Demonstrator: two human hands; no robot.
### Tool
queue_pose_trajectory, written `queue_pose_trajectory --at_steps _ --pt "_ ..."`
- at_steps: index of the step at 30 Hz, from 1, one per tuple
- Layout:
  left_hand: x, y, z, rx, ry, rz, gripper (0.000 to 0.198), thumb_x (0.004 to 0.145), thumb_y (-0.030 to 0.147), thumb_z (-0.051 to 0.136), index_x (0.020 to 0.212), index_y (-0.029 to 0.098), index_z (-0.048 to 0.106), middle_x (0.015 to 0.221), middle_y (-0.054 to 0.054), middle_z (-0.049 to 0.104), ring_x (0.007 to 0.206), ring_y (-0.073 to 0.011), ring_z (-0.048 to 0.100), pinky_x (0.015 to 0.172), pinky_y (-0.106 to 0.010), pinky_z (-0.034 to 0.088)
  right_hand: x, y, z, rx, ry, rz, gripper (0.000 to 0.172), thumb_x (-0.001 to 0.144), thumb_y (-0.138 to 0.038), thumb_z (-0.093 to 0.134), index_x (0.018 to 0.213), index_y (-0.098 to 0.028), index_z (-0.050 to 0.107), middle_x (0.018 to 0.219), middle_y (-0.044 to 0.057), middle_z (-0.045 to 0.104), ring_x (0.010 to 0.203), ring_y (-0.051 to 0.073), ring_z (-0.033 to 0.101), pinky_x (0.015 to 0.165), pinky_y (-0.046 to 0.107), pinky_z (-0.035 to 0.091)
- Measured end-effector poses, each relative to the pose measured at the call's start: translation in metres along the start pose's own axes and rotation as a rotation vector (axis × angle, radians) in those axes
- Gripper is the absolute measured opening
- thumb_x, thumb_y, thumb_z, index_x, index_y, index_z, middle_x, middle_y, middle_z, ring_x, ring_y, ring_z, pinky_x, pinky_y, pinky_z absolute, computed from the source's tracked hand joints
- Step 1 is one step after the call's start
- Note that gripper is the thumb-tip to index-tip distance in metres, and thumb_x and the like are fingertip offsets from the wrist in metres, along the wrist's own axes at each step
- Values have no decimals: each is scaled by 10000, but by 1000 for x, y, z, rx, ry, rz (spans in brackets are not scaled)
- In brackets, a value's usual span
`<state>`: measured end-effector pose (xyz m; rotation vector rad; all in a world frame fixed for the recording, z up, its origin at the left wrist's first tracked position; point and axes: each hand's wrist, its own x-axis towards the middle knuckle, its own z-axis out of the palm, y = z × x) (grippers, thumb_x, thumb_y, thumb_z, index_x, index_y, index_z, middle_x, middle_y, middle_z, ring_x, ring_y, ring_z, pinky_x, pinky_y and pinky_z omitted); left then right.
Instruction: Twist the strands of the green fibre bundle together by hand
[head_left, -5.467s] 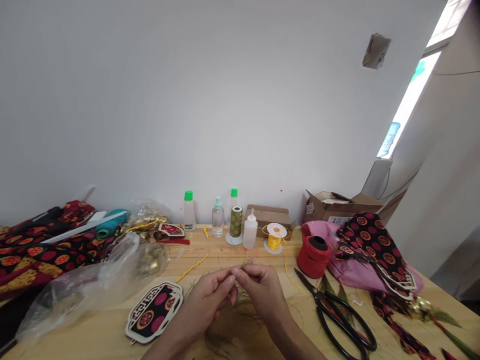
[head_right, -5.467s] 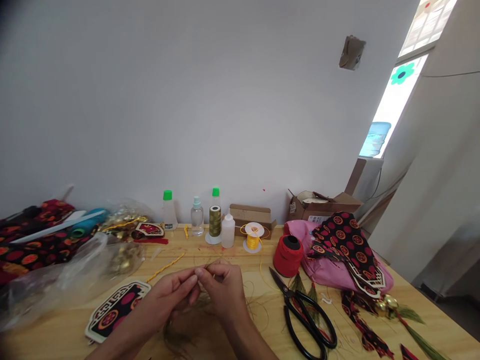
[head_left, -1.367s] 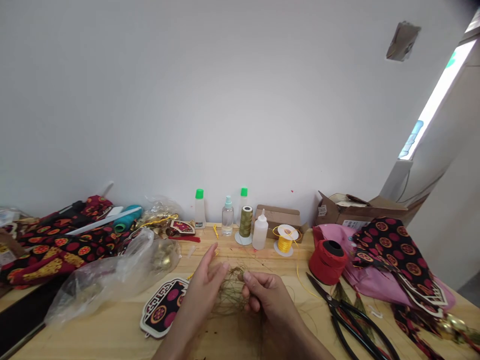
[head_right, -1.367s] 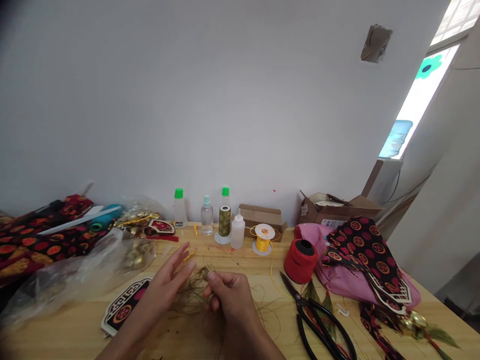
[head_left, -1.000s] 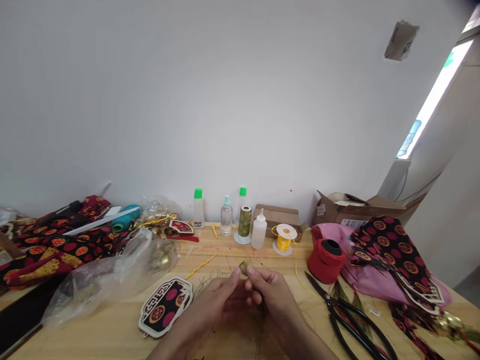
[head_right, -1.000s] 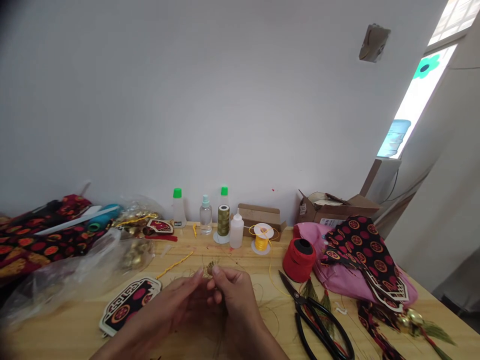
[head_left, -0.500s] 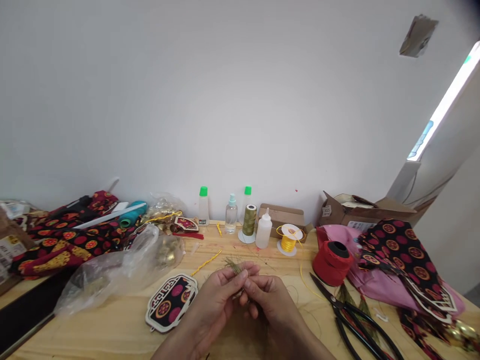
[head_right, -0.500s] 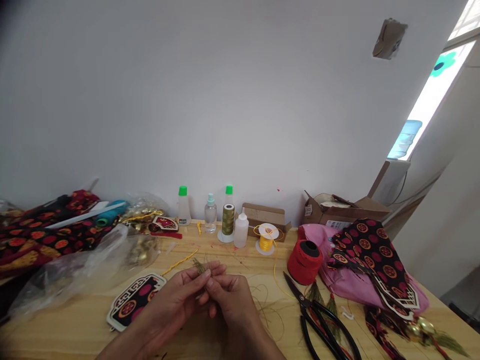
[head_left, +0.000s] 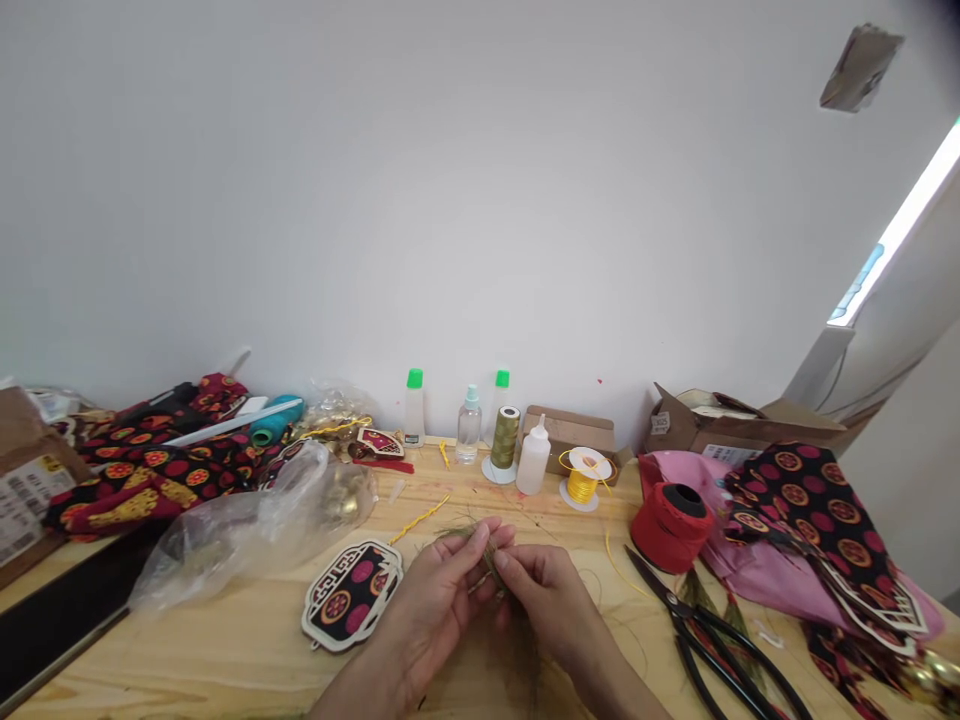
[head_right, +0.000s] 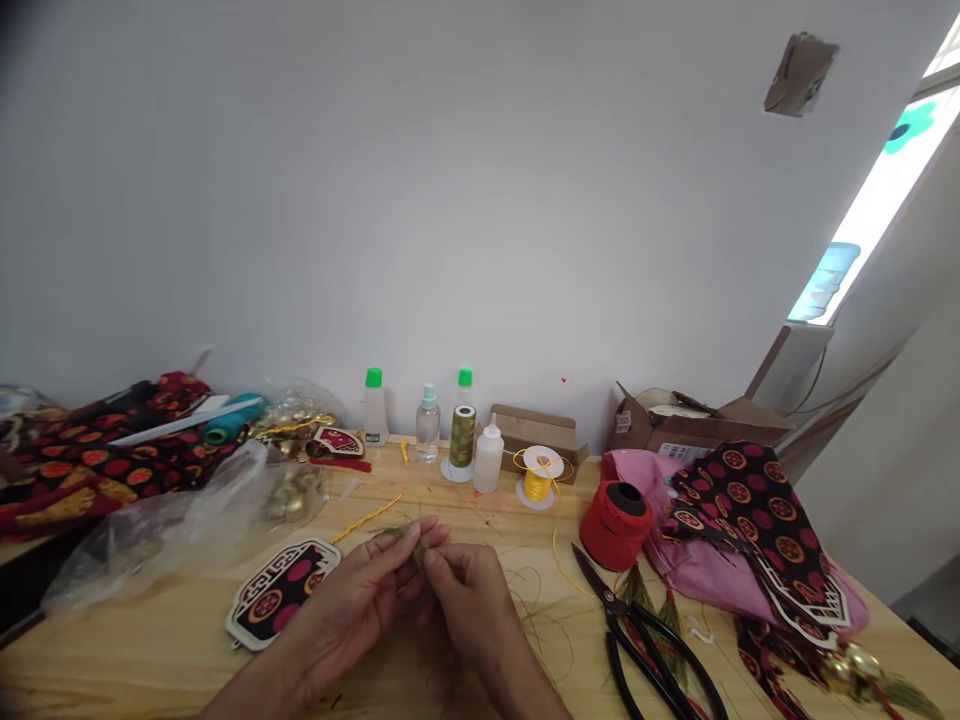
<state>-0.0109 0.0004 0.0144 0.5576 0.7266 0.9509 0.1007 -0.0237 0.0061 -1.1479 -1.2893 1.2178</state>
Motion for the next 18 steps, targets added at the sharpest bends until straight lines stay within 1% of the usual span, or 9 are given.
queue_pose_trajectory --at_steps 4,7,9,13,16,18 --pt "-1 0 1 41 -39 22 166 685 121 596 850 112 596 821 -90 659 549 -136 574 429 -257 465 1 2 1 58 -3 19 436 691 -487 507 539 -100 637 439 17 571 328 66 438 353 161 312" --pt "0 -1 0 54 -42 37 255 659 97 612 909 121 567 835 -82 654 518 -134 562 377 -251 441 1 3 2 96 -6 9 452 710 -497 482 551 -100 626 456 23 575 336 70 448 354 164 329" --pt "0 -2 -2 63 -39 50 318 654 111 625 961 129 544 850 -85 655 545 -137 574 399 -246 446 0 4 4 79 -1 -11 444 728 -489 468 568 -103 620 465 18 569 342 72 449 354 165 328" --pt "-1 -1 -1 84 -35 60 411 659 147 633 1045 138 492 874 -95 660 668 -154 606 527 -253 472 -1 7 4 -26 19 -22 426 768 -452 439 601 -100 612 468 -1 532 349 71 431 354 169 296" --pt "-2 0 1 129 -17 80 470 663 148 629 1098 139 452 858 -92 671 664 -155 616 553 -251 468 -2 9 2 -78 19 -46 400 789 -417 419 616 -109 605 502 -10 517 415 86 445 391 182 303" --pt "-3 2 2 154 -7 104 493 664 140 625 1119 124 435 826 -90 681 682 -159 622 590 -248 472 -2 9 -1 -168 49 -89 383 792 -393 425 588 -119 599 494 -22 498 454 94 443 421 189 302"
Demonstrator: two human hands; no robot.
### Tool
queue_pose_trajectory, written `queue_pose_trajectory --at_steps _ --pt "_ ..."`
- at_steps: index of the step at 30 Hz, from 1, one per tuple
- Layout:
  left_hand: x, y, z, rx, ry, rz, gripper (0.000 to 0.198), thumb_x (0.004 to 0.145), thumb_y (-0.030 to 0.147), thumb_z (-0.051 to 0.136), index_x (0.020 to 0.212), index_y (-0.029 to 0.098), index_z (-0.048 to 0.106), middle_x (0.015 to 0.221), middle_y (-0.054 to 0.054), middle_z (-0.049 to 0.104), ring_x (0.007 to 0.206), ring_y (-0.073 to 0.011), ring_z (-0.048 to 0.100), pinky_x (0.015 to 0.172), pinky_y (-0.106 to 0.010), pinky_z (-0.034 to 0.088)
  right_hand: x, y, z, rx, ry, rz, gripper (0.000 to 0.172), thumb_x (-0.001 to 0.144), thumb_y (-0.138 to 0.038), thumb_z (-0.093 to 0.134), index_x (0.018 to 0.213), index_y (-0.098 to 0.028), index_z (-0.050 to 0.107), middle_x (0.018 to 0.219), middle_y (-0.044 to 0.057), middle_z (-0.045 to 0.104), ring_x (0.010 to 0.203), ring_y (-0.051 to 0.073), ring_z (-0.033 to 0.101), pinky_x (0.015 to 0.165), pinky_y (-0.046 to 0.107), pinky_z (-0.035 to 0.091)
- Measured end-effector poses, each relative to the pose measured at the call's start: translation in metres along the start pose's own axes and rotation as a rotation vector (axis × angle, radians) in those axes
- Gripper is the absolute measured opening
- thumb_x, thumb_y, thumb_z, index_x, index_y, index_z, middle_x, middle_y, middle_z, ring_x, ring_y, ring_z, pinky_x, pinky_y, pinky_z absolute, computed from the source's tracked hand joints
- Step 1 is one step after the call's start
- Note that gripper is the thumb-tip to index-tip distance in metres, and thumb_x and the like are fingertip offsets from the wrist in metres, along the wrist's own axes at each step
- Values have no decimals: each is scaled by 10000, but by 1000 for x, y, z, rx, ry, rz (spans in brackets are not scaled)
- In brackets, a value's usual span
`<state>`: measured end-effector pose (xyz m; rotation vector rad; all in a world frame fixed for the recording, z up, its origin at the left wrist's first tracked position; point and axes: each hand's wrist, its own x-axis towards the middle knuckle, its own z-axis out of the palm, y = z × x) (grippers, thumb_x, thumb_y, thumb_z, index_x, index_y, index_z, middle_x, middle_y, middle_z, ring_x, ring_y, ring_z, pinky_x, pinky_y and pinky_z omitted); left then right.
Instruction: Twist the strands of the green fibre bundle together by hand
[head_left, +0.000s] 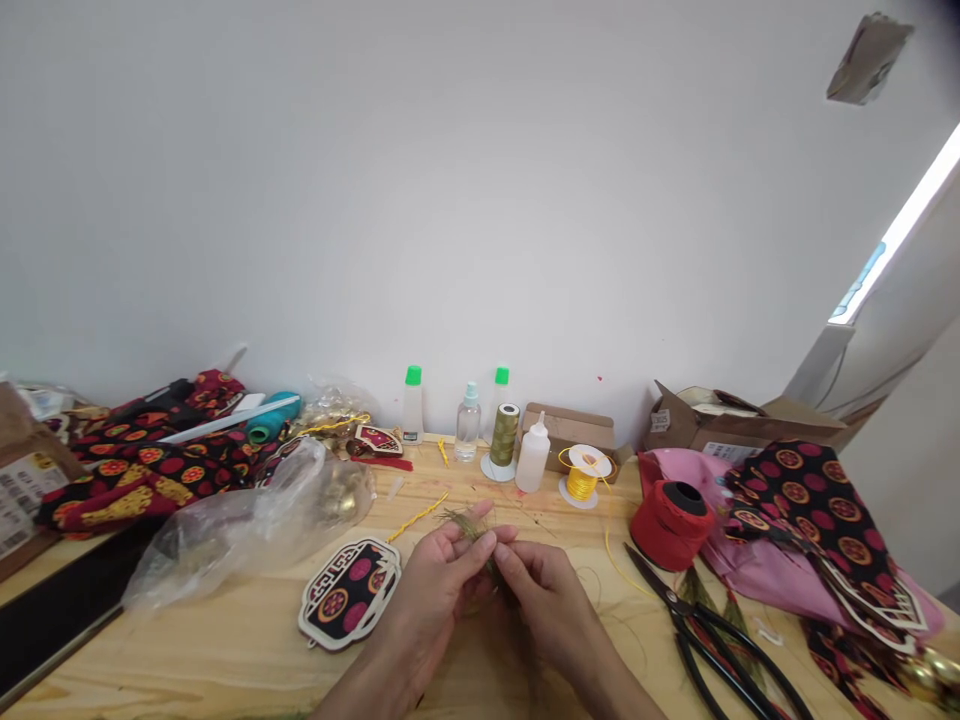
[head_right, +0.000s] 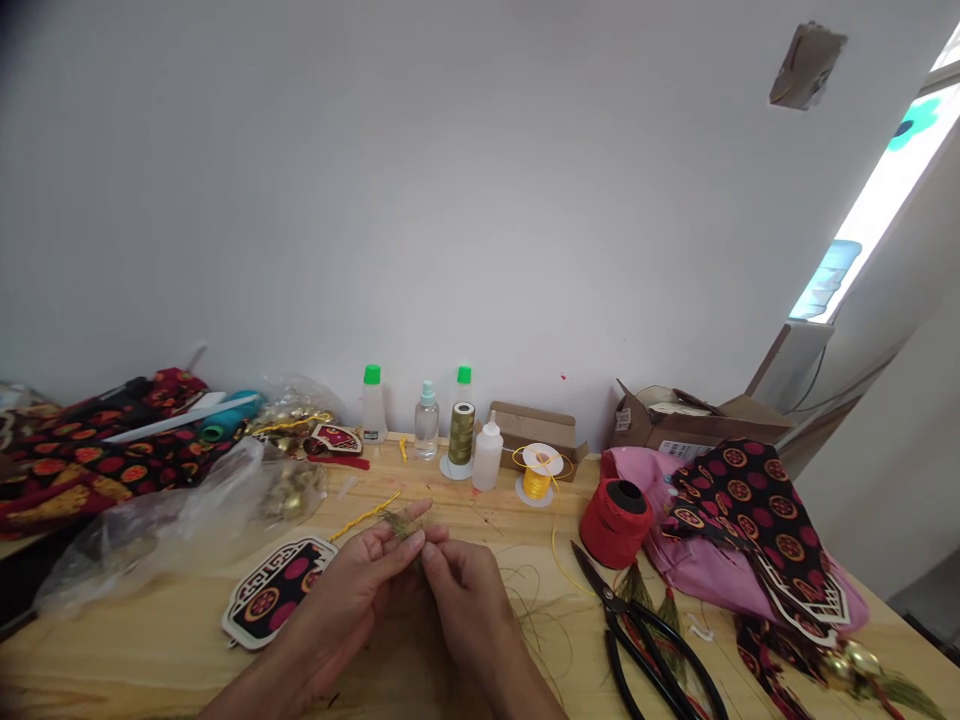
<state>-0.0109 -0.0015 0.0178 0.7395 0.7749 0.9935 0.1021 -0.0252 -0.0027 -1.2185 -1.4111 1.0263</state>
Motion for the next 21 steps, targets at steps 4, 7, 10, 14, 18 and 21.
queue_pose_trajectory --at_steps 4,7,10,14,18,21 --pt "1 3 0 -6 11 31 483 693 96 586 1141 90 405 795 -93 692 785 -157 621 755 -249 454 1 -4 -10 -238 124 -42 328 768 -391 464 636 -148 639 584 0 577 547 133 501 481 211 340" --pt "0 5 -1 -10 -5 24 434 705 81 565 1115 85 423 828 -112 690 822 -170 617 788 -273 449 3 -9 -18 -311 261 -85 278 756 -371 485 659 -156 632 664 29 591 615 160 522 525 234 378" --pt "-2 5 -2 26 -46 -15 353 687 121 599 1029 99 514 849 -115 689 822 -175 617 783 -273 453 4 -14 -23 -308 351 -186 223 759 -315 491 678 -145 612 670 36 554 633 161 508 557 251 393" --pt "-2 3 -3 100 -197 -46 259 686 190 612 933 113 616 824 -97 697 768 -149 627 746 -230 458 2 -21 -25 -296 311 -318 135 723 -241 542 720 -155 646 719 40 537 690 163 499 594 258 395" --pt "0 2 -3 149 -231 -38 262 664 212 635 913 133 649 766 -72 704 711 -127 629 695 -190 460 1 -26 -26 -292 257 -363 102 681 -195 588 749 -177 662 735 34 536 721 166 500 570 245 387" --pt "-1 3 -1 161 -260 -40 276 639 248 655 887 128 665 730 -70 703 707 -142 627 708 -207 459 2 -29 -27 -281 256 -366 142 653 -169 608 784 -189 660 764 28 534 739 164 495 586 245 390"
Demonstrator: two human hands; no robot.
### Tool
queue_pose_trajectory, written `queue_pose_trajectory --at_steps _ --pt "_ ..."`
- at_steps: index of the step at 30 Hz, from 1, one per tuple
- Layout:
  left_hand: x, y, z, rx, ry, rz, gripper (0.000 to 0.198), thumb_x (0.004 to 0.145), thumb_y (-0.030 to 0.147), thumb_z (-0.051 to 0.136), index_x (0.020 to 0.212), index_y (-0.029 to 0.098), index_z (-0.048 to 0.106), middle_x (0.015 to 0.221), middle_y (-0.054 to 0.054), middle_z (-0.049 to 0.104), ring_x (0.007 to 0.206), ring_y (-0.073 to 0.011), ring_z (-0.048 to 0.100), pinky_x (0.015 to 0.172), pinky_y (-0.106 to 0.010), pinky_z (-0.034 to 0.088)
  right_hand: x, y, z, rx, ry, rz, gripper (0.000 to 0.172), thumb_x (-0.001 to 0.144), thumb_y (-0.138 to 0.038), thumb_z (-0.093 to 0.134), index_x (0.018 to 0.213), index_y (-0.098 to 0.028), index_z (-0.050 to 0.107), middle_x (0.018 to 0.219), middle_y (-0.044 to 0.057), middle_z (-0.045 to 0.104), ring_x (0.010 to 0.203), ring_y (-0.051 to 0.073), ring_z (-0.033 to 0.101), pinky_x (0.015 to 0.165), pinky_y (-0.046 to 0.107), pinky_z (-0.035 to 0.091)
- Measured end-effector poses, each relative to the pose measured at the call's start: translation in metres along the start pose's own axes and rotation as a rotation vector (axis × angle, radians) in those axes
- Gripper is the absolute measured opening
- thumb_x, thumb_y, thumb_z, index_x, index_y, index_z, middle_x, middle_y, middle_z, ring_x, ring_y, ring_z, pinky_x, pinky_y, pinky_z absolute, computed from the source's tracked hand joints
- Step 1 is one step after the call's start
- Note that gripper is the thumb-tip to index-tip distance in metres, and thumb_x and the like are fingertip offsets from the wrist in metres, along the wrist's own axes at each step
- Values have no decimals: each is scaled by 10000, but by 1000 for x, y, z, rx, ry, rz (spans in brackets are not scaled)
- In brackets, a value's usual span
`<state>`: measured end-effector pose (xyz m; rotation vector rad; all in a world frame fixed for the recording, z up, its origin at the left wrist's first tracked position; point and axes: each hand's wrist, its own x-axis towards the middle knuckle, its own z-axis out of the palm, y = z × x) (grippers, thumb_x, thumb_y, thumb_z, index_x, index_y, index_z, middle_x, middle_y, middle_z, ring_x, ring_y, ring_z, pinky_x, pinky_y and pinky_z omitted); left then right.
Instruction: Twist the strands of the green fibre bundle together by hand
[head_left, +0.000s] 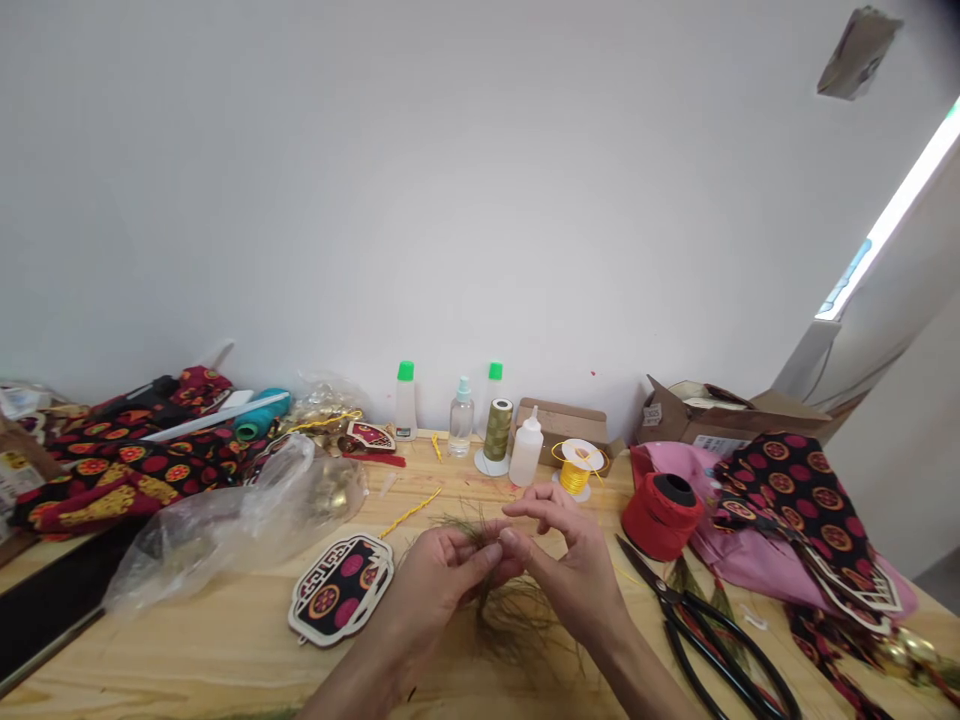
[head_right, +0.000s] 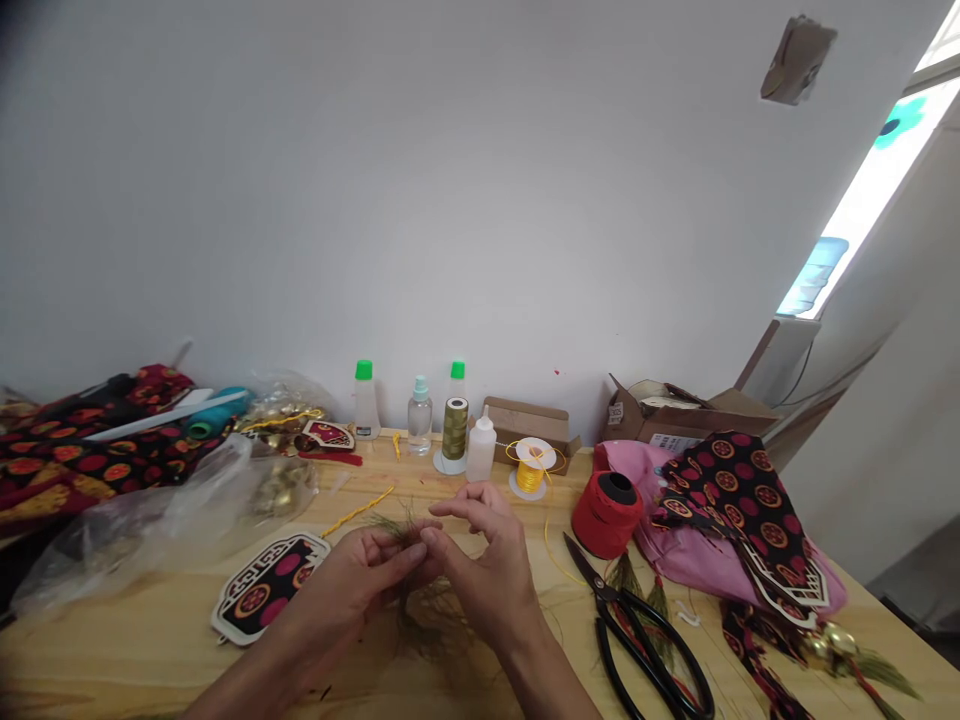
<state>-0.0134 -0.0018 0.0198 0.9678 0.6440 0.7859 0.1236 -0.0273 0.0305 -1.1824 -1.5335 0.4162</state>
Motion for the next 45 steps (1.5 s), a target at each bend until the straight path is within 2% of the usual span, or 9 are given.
queue_pose_trajectory --at_steps 4,9,13,18,25,31,36,40,45 --pt "-1 2 2 -14 -3 3 280 611 266 673 860 139 677 696 -60 699 708 -156 621 736 -243 453 1 -1 -1 19 -16 71 177 633 -180 619 805 -186 662 791 29 535 709 155 482 594 246 394" --pt "0 2 3 13 11 24 287 606 245 679 875 148 673 638 -41 685 617 -134 600 662 -228 451 0 0 2 54 -25 135 157 607 -184 635 758 -191 675 770 22 538 678 149 481 570 240 396" --pt "1 1 3 21 -16 40 228 608 238 677 815 143 691 582 -32 671 571 -116 578 625 -211 441 -2 3 6 36 -46 86 166 632 -157 622 783 -201 675 764 21 537 732 165 503 584 246 403" --pt "0 -1 3 38 -28 44 184 619 246 667 764 138 699 604 -34 680 579 -107 579 630 -192 433 -4 8 6 -50 -62 -33 148 686 -152 597 807 -207 664 756 22 530 775 172 506 704 301 404" --pt "1 -3 3 58 -52 45 195 601 251 677 741 116 700 612 -46 686 605 -136 592 637 -213 442 -5 8 6 -87 -30 -52 105 688 -158 600 745 -211 670 733 20 519 739 167 501 665 291 408" --pt "0 -2 7 120 -90 16 225 623 249 656 794 107 694 683 -86 697 664 -184 614 734 -300 440 -3 1 3 17 -32 76 97 674 -153 593 637 -187 676 691 16 512 689 153 499 597 259 397" --pt "-4 4 11 191 -60 -3 160 639 220 639 741 116 704 641 -79 700 642 -176 616 672 -252 445 0 -3 1 134 -23 177 91 642 -171 604 576 -162 665 657 15 500 659 151 494 581 261 387" --pt "-6 6 12 220 -83 -7 147 646 221 630 725 123 706 626 -66 699 626 -170 609 647 -239 438 0 1 3 240 -34 243 99 632 -194 607 565 -143 659 675 27 511 632 149 497 533 254 389" --pt "-5 1 8 121 -46 -76 176 631 220 651 776 128 688 703 -73 702 664 -156 614 685 -239 433 2 6 2 298 32 303 150 666 -266 591 708 -150 678 750 54 615 715 175 538 601 270 410"
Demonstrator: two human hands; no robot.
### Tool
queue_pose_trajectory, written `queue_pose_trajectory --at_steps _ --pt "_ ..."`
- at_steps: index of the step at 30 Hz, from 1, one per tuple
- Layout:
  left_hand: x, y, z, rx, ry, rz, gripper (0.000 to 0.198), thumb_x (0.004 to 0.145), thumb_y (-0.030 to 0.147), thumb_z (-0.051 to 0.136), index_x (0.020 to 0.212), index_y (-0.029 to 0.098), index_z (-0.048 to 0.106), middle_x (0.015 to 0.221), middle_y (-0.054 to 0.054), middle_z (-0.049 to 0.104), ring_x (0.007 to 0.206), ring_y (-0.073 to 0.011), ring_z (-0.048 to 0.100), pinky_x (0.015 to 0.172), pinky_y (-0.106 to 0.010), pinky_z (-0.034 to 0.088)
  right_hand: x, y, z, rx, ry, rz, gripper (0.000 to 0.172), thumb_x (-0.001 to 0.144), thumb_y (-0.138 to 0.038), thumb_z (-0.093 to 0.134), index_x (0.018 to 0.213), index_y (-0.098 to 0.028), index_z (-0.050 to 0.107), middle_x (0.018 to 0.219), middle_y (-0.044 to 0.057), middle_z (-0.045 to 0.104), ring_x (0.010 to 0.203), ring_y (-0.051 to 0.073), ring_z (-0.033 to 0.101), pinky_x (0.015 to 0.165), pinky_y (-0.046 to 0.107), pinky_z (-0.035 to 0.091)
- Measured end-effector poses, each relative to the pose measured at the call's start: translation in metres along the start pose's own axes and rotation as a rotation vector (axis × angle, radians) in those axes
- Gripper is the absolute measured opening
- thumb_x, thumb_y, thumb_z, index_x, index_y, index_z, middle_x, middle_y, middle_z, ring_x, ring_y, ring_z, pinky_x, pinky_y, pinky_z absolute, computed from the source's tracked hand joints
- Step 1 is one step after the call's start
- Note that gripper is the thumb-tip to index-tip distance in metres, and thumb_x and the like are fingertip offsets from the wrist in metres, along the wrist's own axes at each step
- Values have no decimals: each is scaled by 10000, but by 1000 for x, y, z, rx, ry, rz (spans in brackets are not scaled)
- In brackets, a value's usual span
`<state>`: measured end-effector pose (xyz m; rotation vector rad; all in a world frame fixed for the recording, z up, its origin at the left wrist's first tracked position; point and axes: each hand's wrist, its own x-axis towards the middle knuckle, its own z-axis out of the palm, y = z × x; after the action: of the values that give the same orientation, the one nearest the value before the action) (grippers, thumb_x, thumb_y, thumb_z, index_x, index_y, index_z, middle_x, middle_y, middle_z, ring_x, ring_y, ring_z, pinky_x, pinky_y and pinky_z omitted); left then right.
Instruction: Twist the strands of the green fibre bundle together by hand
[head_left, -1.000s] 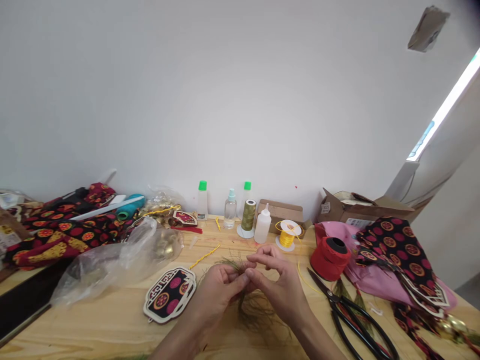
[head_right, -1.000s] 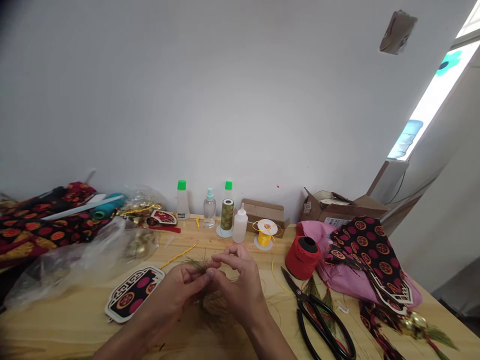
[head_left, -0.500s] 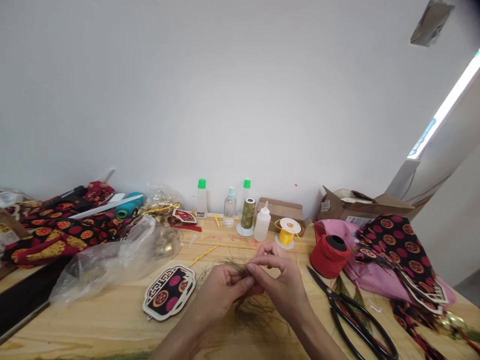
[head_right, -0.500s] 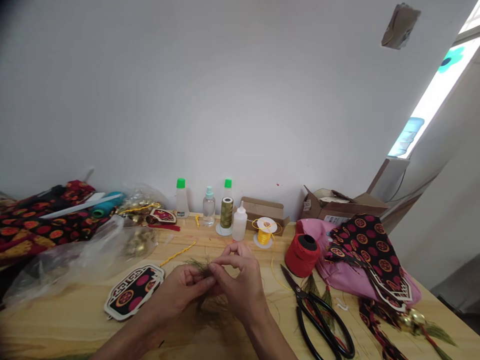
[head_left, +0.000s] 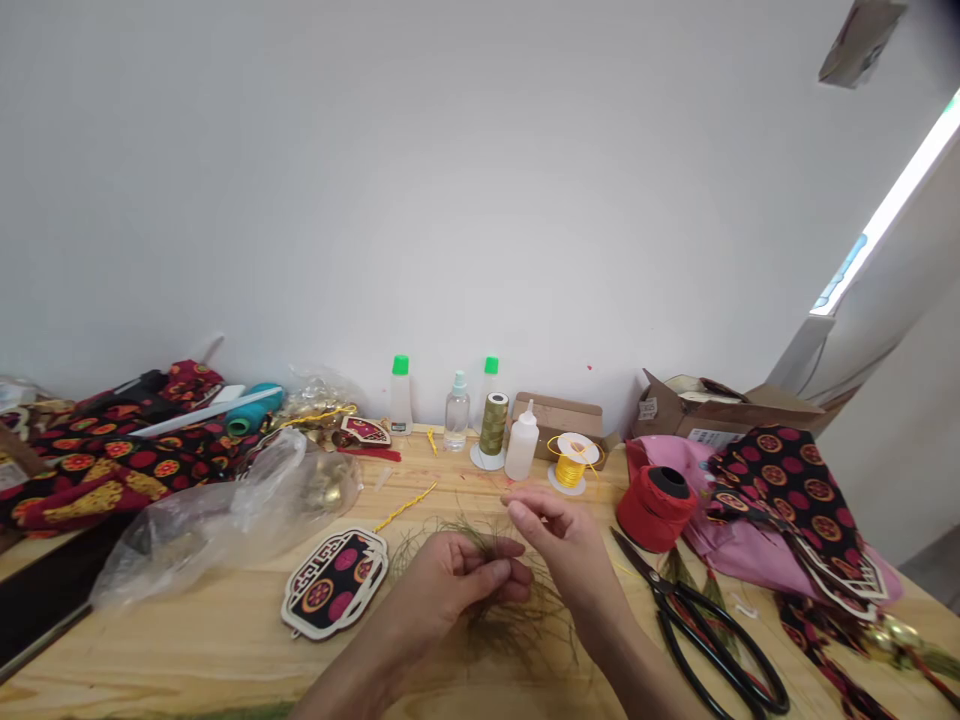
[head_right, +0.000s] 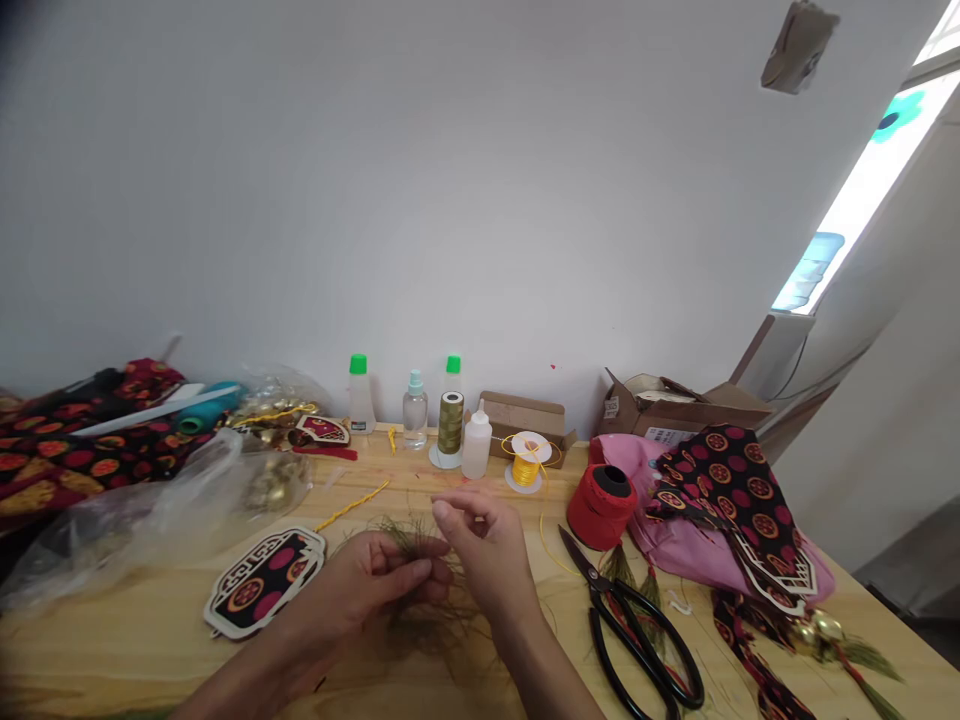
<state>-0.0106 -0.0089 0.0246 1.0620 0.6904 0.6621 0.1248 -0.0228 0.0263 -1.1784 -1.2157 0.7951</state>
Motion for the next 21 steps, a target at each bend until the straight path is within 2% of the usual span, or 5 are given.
queue_pose_trajectory --at_steps 3,9,15,19,21 --pt "1 -3 -2 -58 27 -24 185 620 216 665 782 127 672 726 -71 701 669 -147 620 695 -238 437 1 0 -4 -24 65 34 199 709 -317 558 757 -164 674 792 51 658 720 176 550 590 260 407" --pt "2 -2 -4 -108 96 -26 174 613 212 674 763 124 672 728 -65 705 681 -143 626 715 -238 450 4 0 -7 -154 57 -14 306 751 -353 498 564 -157 641 595 20 612 578 147 519 526 243 379" --pt "5 -2 -9 -268 188 57 181 628 165 661 805 128 659 760 -75 707 712 -132 627 710 -208 450 -4 -2 0 -336 8 -266 242 738 -292 533 543 -162 592 579 5 520 571 136 485 514 239 374" --pt "4 -2 -12 -340 252 74 185 640 166 649 823 134 645 773 -67 700 695 -119 616 611 -172 449 -16 0 12 -512 -142 -488 53 685 -229 608 700 -183 626 692 22 579 674 154 524 612 259 396" --pt "4 -3 -13 -351 247 83 200 651 169 639 848 132 636 795 -75 694 703 -124 612 601 -178 448 -21 2 19 -638 -191 -550 94 677 -214 610 765 -196 634 731 34 612 687 166 538 609 266 396"
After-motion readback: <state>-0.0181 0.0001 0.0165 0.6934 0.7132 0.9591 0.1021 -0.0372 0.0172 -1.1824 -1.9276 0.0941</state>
